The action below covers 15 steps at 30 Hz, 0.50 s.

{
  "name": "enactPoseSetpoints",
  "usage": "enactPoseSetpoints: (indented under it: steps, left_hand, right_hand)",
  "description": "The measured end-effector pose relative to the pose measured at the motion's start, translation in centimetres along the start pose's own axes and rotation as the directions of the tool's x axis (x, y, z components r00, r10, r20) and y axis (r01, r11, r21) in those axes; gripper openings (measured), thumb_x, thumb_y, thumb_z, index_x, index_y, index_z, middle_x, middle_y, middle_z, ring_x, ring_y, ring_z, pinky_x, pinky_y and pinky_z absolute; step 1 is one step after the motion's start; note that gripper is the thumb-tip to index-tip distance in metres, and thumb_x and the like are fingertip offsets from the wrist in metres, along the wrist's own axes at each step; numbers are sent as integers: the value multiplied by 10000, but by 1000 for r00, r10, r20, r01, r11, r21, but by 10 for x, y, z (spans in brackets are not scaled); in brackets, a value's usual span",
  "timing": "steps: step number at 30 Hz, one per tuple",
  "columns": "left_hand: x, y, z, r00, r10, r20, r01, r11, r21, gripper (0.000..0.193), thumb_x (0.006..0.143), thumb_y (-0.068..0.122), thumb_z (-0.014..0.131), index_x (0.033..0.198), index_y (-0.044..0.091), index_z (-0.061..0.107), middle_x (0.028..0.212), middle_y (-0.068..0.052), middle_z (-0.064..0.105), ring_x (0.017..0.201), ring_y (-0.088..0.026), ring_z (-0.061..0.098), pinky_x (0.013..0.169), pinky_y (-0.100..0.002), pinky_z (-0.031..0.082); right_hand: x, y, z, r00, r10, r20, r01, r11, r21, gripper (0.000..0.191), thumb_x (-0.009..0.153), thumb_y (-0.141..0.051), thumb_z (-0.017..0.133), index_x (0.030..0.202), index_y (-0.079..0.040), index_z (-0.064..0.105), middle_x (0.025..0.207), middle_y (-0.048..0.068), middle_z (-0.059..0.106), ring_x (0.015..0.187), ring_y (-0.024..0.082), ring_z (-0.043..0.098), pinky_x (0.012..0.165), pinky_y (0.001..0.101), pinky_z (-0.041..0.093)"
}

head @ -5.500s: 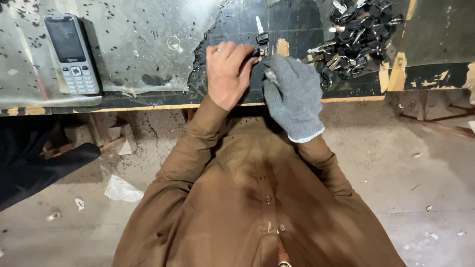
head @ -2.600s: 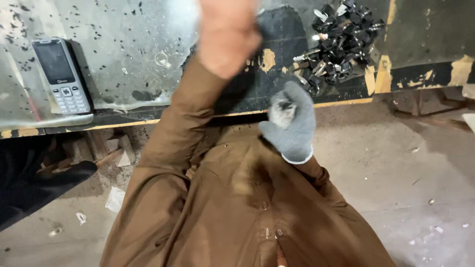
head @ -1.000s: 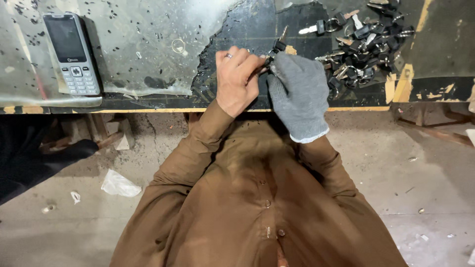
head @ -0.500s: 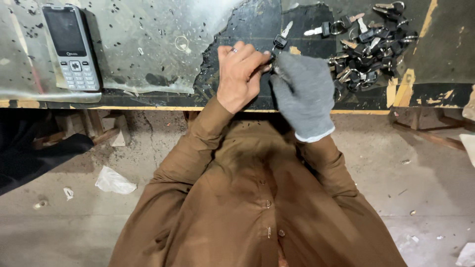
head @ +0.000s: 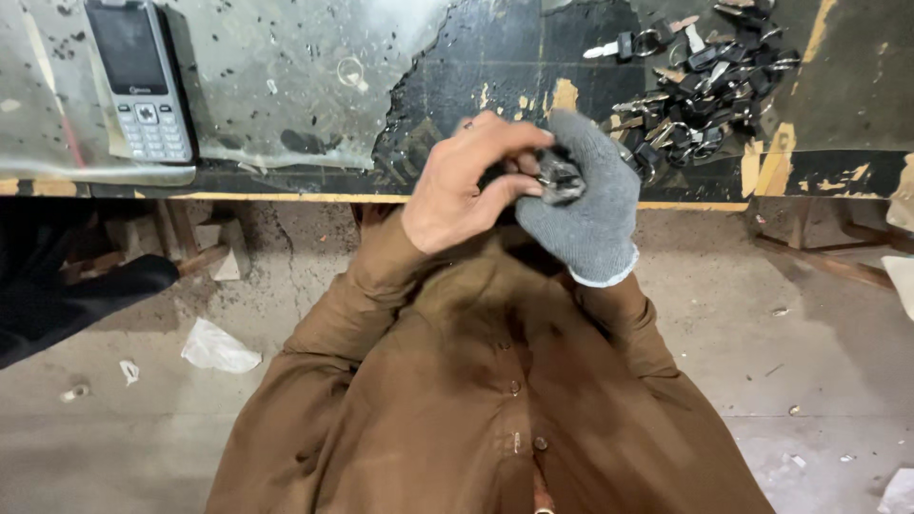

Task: The person sits at a workbench assembling keys, picking key heads and key blanks from piles and pressing the blanks into the plastic key heads one at a time, setting finished keys aside. The person wears a glove on one hand and works through a pile of key components.

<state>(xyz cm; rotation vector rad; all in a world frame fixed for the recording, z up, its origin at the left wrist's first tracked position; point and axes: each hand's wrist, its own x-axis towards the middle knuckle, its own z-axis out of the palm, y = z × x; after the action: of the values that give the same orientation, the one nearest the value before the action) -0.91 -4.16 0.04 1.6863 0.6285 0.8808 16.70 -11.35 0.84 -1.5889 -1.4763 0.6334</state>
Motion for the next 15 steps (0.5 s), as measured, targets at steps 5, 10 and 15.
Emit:
enactPoseSetpoints:
  steps: [5, 10, 15]
  left_hand:
    - [-27, -5, 26, 980, -193, -56, 173, 950, -259, 195, 940, -2, 768, 1043, 60, 614, 1059, -60, 661, 939, -131, 634, 851, -262, 519]
    - [-25, -15, 27, 982, -185, -35, 183, 981, -65, 235, 923, 18, 764, 1093, 37, 603, 1047, -63, 626, 948, -130, 623, 856, -264, 528]
    - [5, -26, 25, 993, -113, 47, 121, 947, -297, 236, 984, 31, 741, 1119, 45, 548, 1061, -41, 572, 995, -118, 581, 909, -290, 514]
  right_hand:
    - [-12, 9, 4, 966, 255, -36, -214, 874, 436, 484, 836, -15, 807, 1270, 3, 593, 1034, 74, 702, 897, 123, 690, 841, 273, 591]
    - [7, 14, -4, 963, 260, -67, -209, 883, 421, 488, 809, 10, 767, 1271, 3, 612, 1035, 82, 706, 897, 122, 706, 842, 265, 601]
    - [22, 16, -18, 986, 132, -106, -99, 958, 268, 448, 838, -7, 801, 1250, 22, 628, 1064, 69, 696, 953, 128, 690, 909, 268, 588]
